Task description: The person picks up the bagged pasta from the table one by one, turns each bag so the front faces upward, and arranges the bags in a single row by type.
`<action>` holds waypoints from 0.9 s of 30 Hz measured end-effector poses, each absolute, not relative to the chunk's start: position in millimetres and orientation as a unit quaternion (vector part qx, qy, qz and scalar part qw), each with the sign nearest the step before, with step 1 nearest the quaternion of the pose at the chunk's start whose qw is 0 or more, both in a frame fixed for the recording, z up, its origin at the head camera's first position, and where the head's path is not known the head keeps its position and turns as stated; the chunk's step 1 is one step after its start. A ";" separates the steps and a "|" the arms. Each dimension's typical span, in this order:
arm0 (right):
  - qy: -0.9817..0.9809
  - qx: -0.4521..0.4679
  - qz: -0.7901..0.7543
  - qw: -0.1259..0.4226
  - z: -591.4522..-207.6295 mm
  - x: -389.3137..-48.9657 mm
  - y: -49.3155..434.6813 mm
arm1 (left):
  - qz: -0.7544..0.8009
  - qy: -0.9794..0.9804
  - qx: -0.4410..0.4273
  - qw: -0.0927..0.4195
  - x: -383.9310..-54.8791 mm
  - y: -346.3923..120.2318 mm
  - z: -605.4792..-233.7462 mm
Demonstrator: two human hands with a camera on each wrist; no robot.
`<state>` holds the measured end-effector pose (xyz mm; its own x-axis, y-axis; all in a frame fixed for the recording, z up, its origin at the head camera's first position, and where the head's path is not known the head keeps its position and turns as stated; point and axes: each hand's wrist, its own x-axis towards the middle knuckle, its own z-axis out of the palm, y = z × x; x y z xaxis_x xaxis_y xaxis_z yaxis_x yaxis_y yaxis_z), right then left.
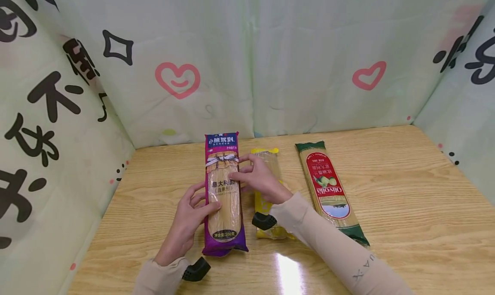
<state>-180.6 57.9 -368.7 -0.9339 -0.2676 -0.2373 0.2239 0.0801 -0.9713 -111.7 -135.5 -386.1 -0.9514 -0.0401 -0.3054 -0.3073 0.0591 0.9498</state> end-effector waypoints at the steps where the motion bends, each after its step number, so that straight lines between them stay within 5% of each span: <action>1: 0.712 -0.016 -0.679 0.180 -369.0 -180.6 57.9 | 0.675 0.720 -0.123 0.100 -112.1 -135.4 -386.7; 27: 0.718 -0.013 -0.672 0.178 -368.9 -183.7 55.8 | 0.665 0.730 -0.123 0.098 -115.6 -138.6 -388.8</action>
